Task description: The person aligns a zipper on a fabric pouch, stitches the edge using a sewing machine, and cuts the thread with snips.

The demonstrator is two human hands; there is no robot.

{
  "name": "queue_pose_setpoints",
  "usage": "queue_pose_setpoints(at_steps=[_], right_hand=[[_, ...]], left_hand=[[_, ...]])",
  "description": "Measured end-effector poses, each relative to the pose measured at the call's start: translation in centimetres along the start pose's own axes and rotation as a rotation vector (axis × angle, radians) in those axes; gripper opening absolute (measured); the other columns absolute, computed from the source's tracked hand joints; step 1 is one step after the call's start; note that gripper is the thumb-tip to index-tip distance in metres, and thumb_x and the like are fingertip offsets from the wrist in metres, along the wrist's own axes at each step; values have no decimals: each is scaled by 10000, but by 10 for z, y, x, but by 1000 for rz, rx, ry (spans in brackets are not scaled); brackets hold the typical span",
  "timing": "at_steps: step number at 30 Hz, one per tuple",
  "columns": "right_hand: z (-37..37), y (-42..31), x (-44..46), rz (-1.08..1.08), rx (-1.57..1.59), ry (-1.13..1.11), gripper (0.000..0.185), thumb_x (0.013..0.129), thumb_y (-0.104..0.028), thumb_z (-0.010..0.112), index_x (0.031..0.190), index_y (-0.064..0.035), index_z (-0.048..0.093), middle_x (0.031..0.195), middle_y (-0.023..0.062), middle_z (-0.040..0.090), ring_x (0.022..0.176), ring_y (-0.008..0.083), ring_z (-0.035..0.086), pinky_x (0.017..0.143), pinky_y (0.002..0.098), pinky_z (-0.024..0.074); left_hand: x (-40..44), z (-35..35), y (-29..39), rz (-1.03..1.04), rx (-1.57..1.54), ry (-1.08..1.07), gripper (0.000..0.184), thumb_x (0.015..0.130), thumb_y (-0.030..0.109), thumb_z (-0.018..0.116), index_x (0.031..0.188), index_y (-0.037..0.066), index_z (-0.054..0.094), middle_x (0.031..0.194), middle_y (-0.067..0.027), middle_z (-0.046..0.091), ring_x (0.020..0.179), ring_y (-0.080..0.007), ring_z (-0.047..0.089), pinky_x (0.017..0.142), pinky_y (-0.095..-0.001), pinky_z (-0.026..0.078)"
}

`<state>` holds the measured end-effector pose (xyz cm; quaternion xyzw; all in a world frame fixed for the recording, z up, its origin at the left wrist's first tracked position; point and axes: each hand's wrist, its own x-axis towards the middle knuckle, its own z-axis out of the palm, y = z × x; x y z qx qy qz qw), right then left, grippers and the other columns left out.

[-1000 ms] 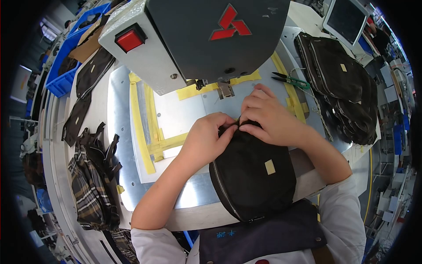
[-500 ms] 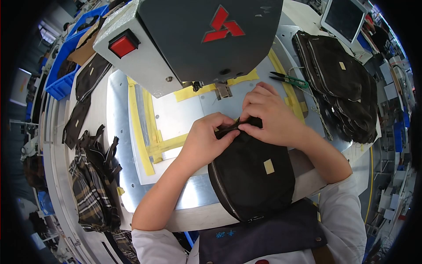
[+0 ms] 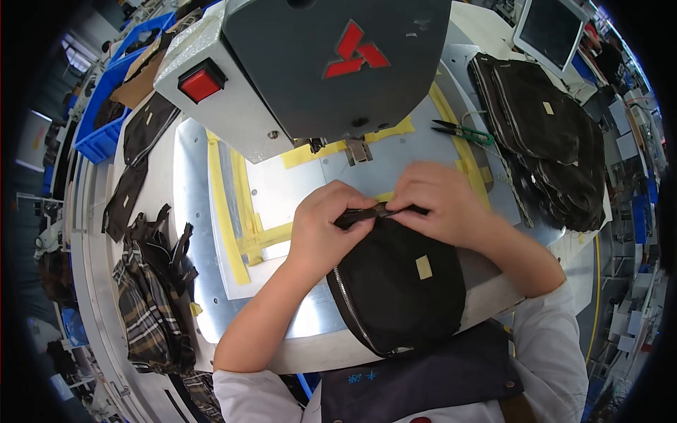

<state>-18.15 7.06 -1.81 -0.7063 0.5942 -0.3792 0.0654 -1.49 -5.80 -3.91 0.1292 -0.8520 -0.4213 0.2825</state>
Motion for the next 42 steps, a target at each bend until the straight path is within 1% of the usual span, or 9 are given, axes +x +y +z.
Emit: queue_pose_setpoints(at_steps=[3, 7, 9, 16, 22, 25, 28, 36, 42], right_hand=[[0, -7, -3, -171, -141, 31, 141, 695, -86, 711, 798, -72, 616, 782, 35, 551, 723, 211, 558, 599, 320, 463], [0, -9, -3, -250, -170, 102, 201, 652, -65, 727, 822, -61, 620, 791, 31, 549, 681, 200, 546, 534, 296, 446], [1, -10, -3, -261, -166, 123, 313, 582, -40, 767, 865, -58, 634, 802, 41, 566, 637, 199, 552, 492, 295, 428], [2, -12, -8, -380, -288, 134, 315, 623, -33, 744, 911, -11, 619, 805, 59, 548, 619, 190, 544, 481, 283, 437], [0, -15, -9, -383, -311, 125, 297, 640, -38, 731, 909, 3, 613, 797, 65, 545, 622, 192, 548, 488, 283, 446], [0, -16, -9, -397, -332, 126, 284, 647, -41, 720, 906, 4, 612, 794, 65, 544, 624, 192, 549, 489, 281, 445], [1, -16, -9, -408, -357, 125, 278, 649, -45, 713, 903, 5, 610, 794, 65, 543, 627, 193, 551, 491, 279, 445], [3, -18, -6, -326, -305, 154, 233, 643, -55, 696, 859, 1, 628, 812, 68, 550, 628, 191, 551, 502, 278, 446], [2, -17, -6, -396, -348, 147, 252, 623, -47, 719, 854, 1, 631, 808, 70, 554, 628, 188, 547, 497, 275, 441]], left_hand=[[-1, -3, 0, 152, 91, 37, 285, 542, -58, 756, 790, 37, 650, 823, -78, 660, 743, -207, 644, 642, -278, 509], [0, -5, -2, 347, 147, 63, 335, 490, -26, 787, 773, 60, 631, 834, -72, 673, 731, -213, 644, 608, -280, 507], [2, -8, -4, 411, 153, 43, 327, 527, -4, 783, 798, 61, 613, 839, -59, 657, 728, -213, 641, 583, -286, 516], [3, -9, -4, 545, 212, 94, 300, 547, 15, 766, 785, 57, 588, 824, -53, 636, 691, -217, 625, 527, -279, 500], [1, -10, -4, 568, 252, 107, 333, 530, 12, 758, 815, 59, 593, 786, -47, 589, 666, -210, 591, 506, -290, 468], [2, -8, 0, 480, 272, 118, 389, 518, 12, 761, 877, 63, 620, 775, -44, 566, 667, -205, 578, 507, -295, 461], [3, -7, 0, 491, 275, 92, 420, 515, 7, 760, 913, 69, 640, 764, -41, 550, 664, -204, 570, 509, -293, 459], [1, -8, -2, 518, 279, 88, 378, 533, -10, 736, 893, 77, 658, 762, -34, 550, 669, -198, 570, 503, -291, 458], [2, -10, 0, 499, 287, 47, 373, 542, -21, 716, 899, 77, 663, 745, -30, 533, 667, -190, 562, 504, -294, 456]])
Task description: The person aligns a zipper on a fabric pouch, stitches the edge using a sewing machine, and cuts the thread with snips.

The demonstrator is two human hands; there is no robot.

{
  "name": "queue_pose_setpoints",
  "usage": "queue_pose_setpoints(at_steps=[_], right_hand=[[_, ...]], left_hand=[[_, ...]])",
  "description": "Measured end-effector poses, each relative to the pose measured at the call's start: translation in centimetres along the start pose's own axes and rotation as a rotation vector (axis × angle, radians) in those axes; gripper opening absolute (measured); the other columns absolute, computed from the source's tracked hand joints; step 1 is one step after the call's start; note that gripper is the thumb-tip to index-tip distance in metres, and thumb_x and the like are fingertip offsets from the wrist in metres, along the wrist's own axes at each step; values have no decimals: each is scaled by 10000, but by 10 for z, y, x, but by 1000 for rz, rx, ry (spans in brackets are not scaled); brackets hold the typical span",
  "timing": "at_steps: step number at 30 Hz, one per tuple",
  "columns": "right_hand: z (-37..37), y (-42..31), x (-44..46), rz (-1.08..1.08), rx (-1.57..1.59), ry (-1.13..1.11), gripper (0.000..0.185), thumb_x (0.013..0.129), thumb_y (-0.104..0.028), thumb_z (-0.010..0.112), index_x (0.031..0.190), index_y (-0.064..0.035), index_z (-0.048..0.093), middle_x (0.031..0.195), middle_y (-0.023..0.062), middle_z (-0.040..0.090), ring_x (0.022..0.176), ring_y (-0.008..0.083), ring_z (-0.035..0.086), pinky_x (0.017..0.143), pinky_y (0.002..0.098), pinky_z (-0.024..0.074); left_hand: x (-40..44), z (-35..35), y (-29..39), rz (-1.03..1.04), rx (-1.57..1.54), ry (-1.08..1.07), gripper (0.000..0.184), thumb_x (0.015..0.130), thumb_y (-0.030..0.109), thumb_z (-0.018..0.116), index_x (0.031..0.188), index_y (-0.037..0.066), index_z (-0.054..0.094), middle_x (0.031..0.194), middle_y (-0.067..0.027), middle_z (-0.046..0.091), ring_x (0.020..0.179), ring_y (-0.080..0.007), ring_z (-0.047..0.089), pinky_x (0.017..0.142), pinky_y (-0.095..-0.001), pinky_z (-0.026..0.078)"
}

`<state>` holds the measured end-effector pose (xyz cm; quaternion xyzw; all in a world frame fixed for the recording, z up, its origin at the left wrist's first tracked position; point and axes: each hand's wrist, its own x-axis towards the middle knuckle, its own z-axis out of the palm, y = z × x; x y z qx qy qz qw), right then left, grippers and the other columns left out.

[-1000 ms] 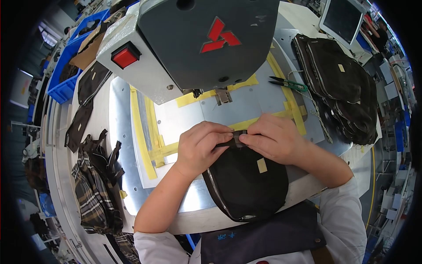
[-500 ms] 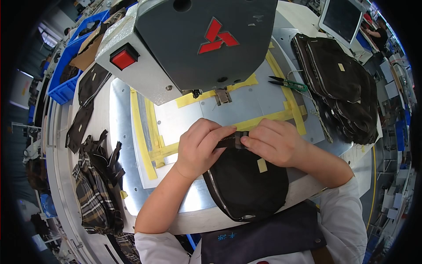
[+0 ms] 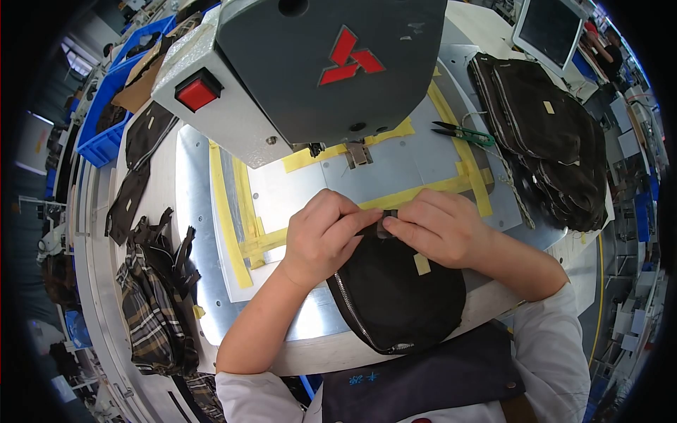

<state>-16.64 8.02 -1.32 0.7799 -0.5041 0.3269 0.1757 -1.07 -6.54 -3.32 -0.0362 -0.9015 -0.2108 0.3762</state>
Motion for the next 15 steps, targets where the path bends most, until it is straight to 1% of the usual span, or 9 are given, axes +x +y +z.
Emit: queue_pose_setpoints(at_steps=[3, 4, 7, 9, 10, 12, 15], right_hand=[[2, 0, -2, 48, 3, -13, 255, 633, -43, 728, 872, -21, 644, 803, 46, 567, 628, 179, 553, 507, 276, 443], [2, 0, -2, 129, 57, -23, 249, 643, -48, 730, 877, -28, 651, 800, 42, 579, 636, 184, 563, 524, 283, 450], [4, 5, 0, 382, 247, -66, 227, 673, -71, 740, 887, -45, 667, 797, 39, 613, 671, 197, 592, 582, 299, 468], [9, 13, -2, 562, 412, -109, 209, 698, -95, 750, 887, -48, 673, 803, 46, 636, 704, 201, 611, 631, 303, 476], [8, 15, 0, 650, 483, -152, 209, 722, -132, 743, 896, -40, 672, 807, 70, 644, 711, 216, 614, 642, 309, 478], [7, 20, 5, 826, 626, -239, 241, 769, -207, 730, 913, -24, 670, 816, 118, 662, 725, 246, 620, 664, 322, 481], [9, 25, 6, 929, 762, -310, 268, 775, -230, 730, 923, -15, 672, 805, 127, 666, 717, 236, 624, 673, 302, 477]], left_hand=[[0, 1, 2, -69, -9, -37, 353, 554, -28, 719, 888, 74, 666, 738, -38, 523, 664, -197, 558, 512, -297, 454], [1, 1, 2, -99, -13, -51, 339, 562, -32, 721, 880, 71, 667, 735, -41, 519, 663, -202, 557, 516, -297, 453], [6, -1, 7, -400, -219, -123, 218, 640, -27, 726, 836, 43, 661, 743, -56, 529, 660, -196, 560, 556, -286, 456], [6, 2, 5, -565, -390, -156, 136, 693, 2, 724, 804, 16, 647, 745, -57, 539, 656, -173, 553, 581, -275, 449], [6, 3, 3, -648, -474, -171, 109, 719, 17, 723, 788, 3, 640, 746, -57, 544, 653, -161, 549, 593, -270, 446], [7, 2, 0, -727, -517, -238, 123, 732, 54, 725, 773, -5, 626, 740, -52, 555, 657, -137, 539, 602, -262, 439], [6, 2, -2, -837, -574, -295, 160, 731, 91, 731, 751, -10, 608, 721, -44, 555, 655, -119, 524, 603, -255, 428]])
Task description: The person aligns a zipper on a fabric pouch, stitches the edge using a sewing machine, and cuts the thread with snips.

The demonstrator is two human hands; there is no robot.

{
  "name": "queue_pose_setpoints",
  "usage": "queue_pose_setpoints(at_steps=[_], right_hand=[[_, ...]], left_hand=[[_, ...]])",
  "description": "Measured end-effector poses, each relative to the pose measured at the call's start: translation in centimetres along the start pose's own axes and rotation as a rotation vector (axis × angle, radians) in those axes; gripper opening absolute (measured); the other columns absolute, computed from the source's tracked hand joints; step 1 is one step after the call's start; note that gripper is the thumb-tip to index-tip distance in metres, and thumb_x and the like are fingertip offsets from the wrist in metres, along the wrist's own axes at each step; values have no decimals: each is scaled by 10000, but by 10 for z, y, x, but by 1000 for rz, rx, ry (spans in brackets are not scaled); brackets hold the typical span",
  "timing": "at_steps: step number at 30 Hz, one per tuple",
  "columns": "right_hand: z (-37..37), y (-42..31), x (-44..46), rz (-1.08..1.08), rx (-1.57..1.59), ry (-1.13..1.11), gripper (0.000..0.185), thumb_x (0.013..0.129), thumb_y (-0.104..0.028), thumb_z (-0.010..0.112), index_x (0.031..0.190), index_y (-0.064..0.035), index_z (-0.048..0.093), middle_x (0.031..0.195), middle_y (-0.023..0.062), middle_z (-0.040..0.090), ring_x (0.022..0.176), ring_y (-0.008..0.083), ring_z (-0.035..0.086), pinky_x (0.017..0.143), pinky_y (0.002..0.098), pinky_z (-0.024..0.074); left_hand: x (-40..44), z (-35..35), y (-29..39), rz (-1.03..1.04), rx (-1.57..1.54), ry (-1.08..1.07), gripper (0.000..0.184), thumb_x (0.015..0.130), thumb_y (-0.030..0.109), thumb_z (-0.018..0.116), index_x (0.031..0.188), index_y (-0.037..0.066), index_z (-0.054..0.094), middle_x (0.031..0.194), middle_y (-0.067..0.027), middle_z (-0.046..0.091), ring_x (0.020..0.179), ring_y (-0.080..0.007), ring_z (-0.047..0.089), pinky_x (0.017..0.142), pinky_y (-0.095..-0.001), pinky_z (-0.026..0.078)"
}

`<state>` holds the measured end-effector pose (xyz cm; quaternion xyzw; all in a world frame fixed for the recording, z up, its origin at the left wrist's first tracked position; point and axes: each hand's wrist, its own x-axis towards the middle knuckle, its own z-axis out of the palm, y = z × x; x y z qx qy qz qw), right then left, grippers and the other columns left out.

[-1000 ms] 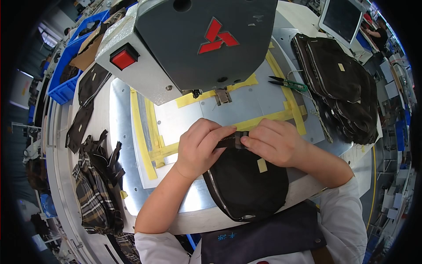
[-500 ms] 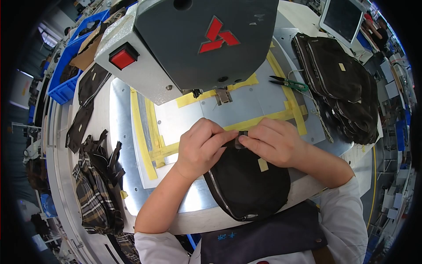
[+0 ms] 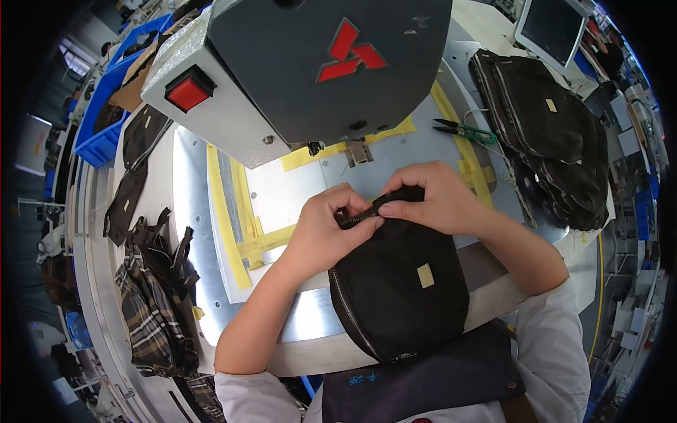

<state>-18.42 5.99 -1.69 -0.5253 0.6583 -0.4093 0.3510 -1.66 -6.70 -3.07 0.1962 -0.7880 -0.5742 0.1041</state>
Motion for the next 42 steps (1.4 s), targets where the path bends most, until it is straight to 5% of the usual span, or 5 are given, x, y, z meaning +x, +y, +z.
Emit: queue_pose_setpoints(at_steps=[7, 19, 34, 42], right_hand=[[3, 3, 1, -67, -110, -9, 273, 790, -251, 719, 918, -15, 673, 790, 104, 666, 720, 184, 621, 672, 297, 471], [-12, 6, 6, -36, 42, -209, 299, 767, -284, 740, 889, -17, 683, 767, 94, 665, 700, 177, 602, 666, 289, 459], [-6, 4, 5, 31, -142, -107, 247, 793, -238, 714, 875, -9, 670, 767, 83, 661, 724, 144, 603, 678, 278, 459], [-9, 8, 9, -8, -100, -142, 256, 804, -241, 702, 890, -4, 658, 753, 72, 651, 706, 123, 570, 666, 282, 447]], left_hand=[[-2, 6, 3, -49, 119, 63, 181, 721, 107, 738, 736, -5, 597, 706, -33, 551, 622, -103, 493, 586, -245, 405], [4, -12, -4, -86, -204, -275, 172, 780, 142, 751, 784, 14, 637, 742, 12, 553, 655, -59, 478, 600, -220, 382], [2, -3, -4, 5, 27, -104, 175, 783, 104, 720, 749, 6, 578, 716, 32, 504, 654, -35, 427, 577, -206, 343], [8, -12, -10, -49, -105, -236, 212, 903, 190, 621, 839, -12, 630, 737, 6, 543, 668, -56, 454, 606, -219, 383]])
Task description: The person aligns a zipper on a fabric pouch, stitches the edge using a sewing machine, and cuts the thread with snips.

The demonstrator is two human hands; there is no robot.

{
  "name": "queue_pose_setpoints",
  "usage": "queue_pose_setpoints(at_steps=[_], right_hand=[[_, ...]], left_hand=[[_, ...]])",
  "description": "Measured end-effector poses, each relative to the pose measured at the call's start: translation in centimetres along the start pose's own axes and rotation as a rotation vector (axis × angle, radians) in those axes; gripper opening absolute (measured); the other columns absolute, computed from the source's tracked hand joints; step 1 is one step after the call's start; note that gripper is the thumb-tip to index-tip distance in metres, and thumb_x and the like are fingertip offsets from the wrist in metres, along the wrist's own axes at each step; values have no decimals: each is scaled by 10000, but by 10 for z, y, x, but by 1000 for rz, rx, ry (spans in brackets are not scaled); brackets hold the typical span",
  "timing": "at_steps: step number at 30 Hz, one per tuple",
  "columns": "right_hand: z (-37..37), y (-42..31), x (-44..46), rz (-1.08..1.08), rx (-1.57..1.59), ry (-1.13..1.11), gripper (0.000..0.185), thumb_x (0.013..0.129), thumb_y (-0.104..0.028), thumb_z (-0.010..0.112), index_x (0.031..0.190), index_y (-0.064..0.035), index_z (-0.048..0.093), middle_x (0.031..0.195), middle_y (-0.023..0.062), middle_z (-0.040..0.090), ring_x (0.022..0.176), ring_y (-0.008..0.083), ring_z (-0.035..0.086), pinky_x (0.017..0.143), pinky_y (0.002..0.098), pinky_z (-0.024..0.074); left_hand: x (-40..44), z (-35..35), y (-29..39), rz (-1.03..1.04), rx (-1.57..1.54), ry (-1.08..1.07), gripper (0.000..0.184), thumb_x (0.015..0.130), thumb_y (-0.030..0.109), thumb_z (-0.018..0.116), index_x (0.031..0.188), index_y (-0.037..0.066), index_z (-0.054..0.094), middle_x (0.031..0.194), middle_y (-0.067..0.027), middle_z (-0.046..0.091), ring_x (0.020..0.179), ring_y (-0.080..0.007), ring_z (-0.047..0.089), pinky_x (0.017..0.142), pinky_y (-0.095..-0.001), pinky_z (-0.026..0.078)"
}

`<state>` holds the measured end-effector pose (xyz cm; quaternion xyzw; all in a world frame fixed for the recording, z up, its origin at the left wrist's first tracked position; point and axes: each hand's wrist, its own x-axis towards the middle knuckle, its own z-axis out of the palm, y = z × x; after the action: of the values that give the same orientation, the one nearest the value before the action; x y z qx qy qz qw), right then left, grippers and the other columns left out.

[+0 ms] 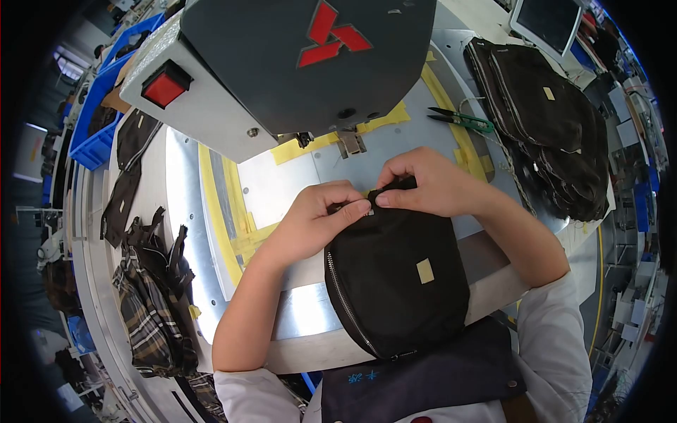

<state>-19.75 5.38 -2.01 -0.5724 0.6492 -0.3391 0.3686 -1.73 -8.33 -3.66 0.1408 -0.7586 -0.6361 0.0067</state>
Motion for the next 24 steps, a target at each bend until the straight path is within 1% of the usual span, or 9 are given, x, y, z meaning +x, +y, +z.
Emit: queue_pose_setpoints(at_steps=[3, 7, 9, 12, 16, 19, 22, 24], right_hand=[[-2, -1, 1, 8, 21, -19, 273, 787, -241, 693, 896, 8, 663, 764, 131, 656, 694, 223, 610, 652, 322, 464], [-1, 1, 1, -8, 16, 0, 290, 784, -253, 698, 893, 14, 660, 763, 136, 654, 687, 224, 608, 645, 320, 465], [0, 1, 0, -25, 0, 15, 296, 783, -258, 699, 893, 14, 660, 764, 137, 654, 684, 228, 607, 641, 322, 465], [-2, -14, -2, 86, -47, -2, 242, 795, -219, 703, 886, 0, 655, 762, 66, 650, 715, 112, 570, 671, 278, 449], [3, -3, -2, 33, -6, 18, 240, 798, -224, 707, 891, -9, 658, 766, 62, 649, 717, 108, 568, 671, 274, 448], [1, 0, 1, 10, 0, -12, 242, 805, -230, 707, 892, -11, 658, 763, 55, 647, 719, 100, 562, 672, 268, 445], [-3, 1, 3, -33, 25, -42, 248, 811, -236, 707, 892, -7, 656, 760, 52, 644, 720, 94, 558, 672, 261, 442], [-4, 3, 3, -27, 53, -60, 252, 812, -239, 706, 892, -5, 656, 757, 52, 644, 719, 91, 560, 669, 260, 441]], left_hand=[[1, -1, -1, 4, -26, -18, 220, 924, 196, 595, 855, -10, 633, 745, 15, 541, 683, -48, 448, 614, -212, 380], [1, -1, -1, -13, -74, -12, 209, 910, 192, 610, 853, -8, 633, 745, 15, 544, 675, -48, 448, 608, -214, 381], [0, 1, 3, -42, -38, -9, 171, 893, 154, 627, 822, 0, 610, 752, 32, 527, 681, -43, 443, 622, -205, 375], [-1, 3, 3, -28, -14, 24, 148, 864, 120, 655, 788, 10, 592, 746, 43, 513, 667, -38, 432, 609, -198, 362], [-1, 8, -2, 72, 60, 100, 155, 843, 107, 670, 758, 11, 583, 735, 41, 506, 659, -38, 423, 593, -204, 350], [-2, 7, 2, 120, 111, 100, 161, 853, 116, 667, 765, 7, 590, 732, 35, 506, 661, -41, 421, 594, -209, 347], [-1, 3, 3, 25, 9, 38, 186, 883, 149, 643, 781, 1, 593, 745, 28, 519, 683, -49, 437, 625, -209, 362], [0, 2, 1, 28, -23, 30, 186, 899, 169, 625, 834, -5, 625, 751, 16, 553, 684, -54, 461, 626, -217, 386]])
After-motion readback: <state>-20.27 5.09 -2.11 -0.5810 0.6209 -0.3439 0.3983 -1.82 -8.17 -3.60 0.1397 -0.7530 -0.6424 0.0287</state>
